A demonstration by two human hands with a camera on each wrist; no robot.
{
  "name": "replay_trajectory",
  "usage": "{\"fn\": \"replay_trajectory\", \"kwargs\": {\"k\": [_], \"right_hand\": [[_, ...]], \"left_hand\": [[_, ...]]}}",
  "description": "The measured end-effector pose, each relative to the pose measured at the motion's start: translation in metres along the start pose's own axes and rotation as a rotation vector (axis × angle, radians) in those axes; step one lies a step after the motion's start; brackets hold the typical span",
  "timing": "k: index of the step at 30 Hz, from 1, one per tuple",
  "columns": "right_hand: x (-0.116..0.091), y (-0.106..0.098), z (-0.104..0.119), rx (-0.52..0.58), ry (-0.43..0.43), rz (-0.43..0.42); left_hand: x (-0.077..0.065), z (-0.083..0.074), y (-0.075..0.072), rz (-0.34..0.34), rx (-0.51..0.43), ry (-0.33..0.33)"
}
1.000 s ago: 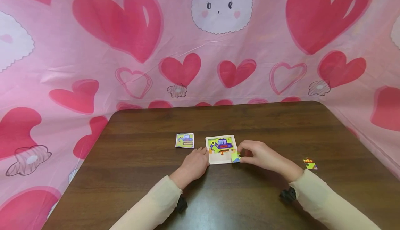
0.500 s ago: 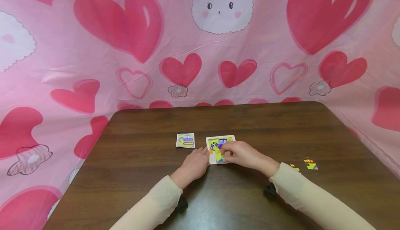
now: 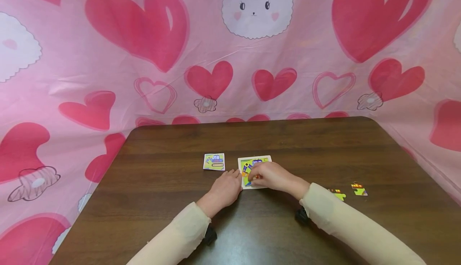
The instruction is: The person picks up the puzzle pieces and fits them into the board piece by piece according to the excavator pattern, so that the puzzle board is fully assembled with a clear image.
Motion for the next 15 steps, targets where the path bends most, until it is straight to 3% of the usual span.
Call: {"fn": "replay_trajectory", "kwargs": {"k": [15], "right_hand": [[0.0058, 0.0068, -0.0006, -0.092, 0.058, 0.034]], "left_hand": [[-0.0003, -0.0006, 0.0004, 0.034, -0.012, -0.02]]}}
Point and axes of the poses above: each hand's wrist, its own x-axis towards the middle knuckle, its own y-axis out of the palm, z = x × y, the point moved 9 cm from there along x, towards the middle knuckle, and after that the axes turned 10 degrees about y, right-handed, at the moved point
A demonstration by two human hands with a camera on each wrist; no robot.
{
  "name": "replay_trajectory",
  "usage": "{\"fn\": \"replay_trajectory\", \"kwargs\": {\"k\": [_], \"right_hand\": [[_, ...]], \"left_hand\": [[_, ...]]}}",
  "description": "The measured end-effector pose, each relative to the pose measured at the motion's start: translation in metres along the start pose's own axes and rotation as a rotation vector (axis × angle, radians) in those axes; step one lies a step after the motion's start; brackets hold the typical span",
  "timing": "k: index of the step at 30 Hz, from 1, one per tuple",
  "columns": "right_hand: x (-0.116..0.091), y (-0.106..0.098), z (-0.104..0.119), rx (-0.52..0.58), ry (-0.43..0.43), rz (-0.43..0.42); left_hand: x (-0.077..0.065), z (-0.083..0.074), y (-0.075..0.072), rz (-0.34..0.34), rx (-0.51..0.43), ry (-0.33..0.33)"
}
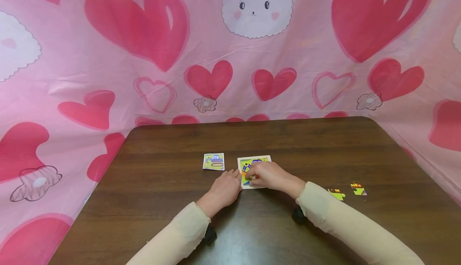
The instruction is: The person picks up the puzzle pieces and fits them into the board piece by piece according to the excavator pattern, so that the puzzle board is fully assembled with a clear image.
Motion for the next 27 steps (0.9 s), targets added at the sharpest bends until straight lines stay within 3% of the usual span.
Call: {"fn": "replay_trajectory", "kwargs": {"k": [27], "right_hand": [[-0.0016, -0.0001, 0.01, -0.091, -0.104, -0.035]], "left_hand": [[-0.0014, -0.0016, -0.0045, -0.031, -0.02, 0.009]]}}
Point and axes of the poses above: each hand's wrist, its own x-axis towards the middle knuckle, its own y-axis out of the palm, z = x × y, the point moved 9 cm from there along x, towards the middle knuckle, and after that the axes turned 10 degrees about y, right-handed, at the moved point
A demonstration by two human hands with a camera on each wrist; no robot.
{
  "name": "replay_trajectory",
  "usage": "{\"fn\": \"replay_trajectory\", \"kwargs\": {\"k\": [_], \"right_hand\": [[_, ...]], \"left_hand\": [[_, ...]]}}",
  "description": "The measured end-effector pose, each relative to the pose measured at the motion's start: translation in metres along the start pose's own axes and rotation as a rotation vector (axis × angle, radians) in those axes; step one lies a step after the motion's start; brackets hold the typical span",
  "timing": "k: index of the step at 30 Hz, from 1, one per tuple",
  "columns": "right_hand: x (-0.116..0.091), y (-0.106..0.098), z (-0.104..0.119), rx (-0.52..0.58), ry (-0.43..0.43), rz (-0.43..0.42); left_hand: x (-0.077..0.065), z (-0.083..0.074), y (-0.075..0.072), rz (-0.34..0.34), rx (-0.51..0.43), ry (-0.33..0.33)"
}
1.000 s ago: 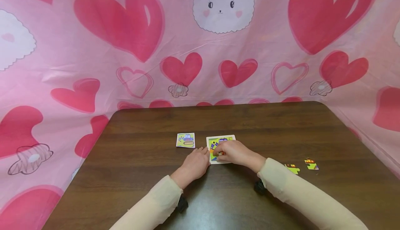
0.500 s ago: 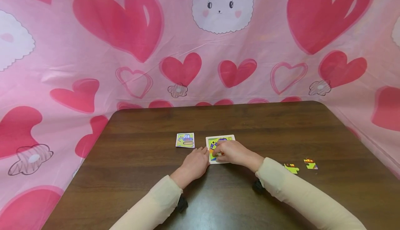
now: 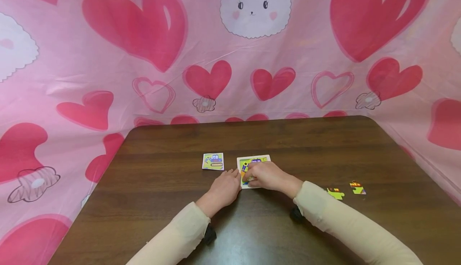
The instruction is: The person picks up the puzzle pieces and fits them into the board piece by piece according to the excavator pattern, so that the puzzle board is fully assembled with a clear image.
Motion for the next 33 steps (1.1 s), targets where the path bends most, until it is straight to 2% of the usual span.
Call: {"fn": "replay_trajectory", "kwargs": {"k": [8, 14, 20, 33], "right_hand": [[-0.0016, -0.0023, 0.0005, -0.021, -0.009, 0.009], [-0.0021, -0.0017, -0.0014, -0.018, 0.002, 0.018], [-0.0024, -0.0019, 0.0024, -0.034, -0.031, -0.018], [0.0009, -0.0024, 0.006, 0.036, 0.005, -0.052]], "left_hand": [[0.0017, -0.0001, 0.0009, 0.01, -0.014, -0.006], [0.0023, -0.0011, -0.0002, 0.004, 0.02, 0.001], [0.002, -0.002, -0.0016, -0.016, 0.057, 0.017], [0.0034, -0.0011, 0.0, -0.03, 0.076, 0.031]]}}
Point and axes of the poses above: each hand's wrist, its own x-axis towards the middle knuckle, its own y-axis out of the palm, z = x × y, the point moved 9 cm from there along x, towards the middle knuckle, and after that the axes turned 10 degrees about y, right-handed, at the moved point
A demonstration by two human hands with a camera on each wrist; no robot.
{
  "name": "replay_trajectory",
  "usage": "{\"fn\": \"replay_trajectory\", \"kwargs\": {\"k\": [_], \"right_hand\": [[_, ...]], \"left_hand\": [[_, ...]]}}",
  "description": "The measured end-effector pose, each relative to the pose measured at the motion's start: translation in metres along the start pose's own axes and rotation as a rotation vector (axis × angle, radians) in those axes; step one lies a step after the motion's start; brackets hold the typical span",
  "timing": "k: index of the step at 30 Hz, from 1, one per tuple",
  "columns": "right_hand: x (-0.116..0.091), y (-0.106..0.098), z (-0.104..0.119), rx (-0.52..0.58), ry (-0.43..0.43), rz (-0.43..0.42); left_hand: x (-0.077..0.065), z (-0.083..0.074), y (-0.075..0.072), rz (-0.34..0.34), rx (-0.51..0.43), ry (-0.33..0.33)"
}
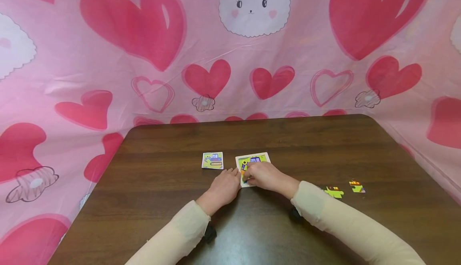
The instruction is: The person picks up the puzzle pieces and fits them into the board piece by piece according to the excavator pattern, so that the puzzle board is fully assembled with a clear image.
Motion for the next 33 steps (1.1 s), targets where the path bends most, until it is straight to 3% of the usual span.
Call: {"fn": "replay_trajectory", "kwargs": {"k": [8, 18, 33], "right_hand": [[0.0021, -0.0008, -0.0002, -0.029, 0.038, -0.017], [0.002, 0.0023, -0.0074, 0.022, 0.02, 0.027], [0.0041, 0.002, 0.0005, -0.047, -0.044, 0.025]], "left_hand": [[-0.0003, 0.0009, -0.0021, -0.015, 0.025, 0.007], [0.0014, 0.0008, 0.0003, -0.001, 0.008, 0.009], [0.0005, 0.0003, -0.0014, -0.004, 0.014, 0.007]]}}
Point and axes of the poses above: each hand's wrist, its own x-axis towards the middle knuckle, its own y-axis out of the palm, z = x × y, the point moved 9 cm from there along x, towards the middle knuckle, and after that the axes turned 10 degrees about y, right-handed, at the moved point
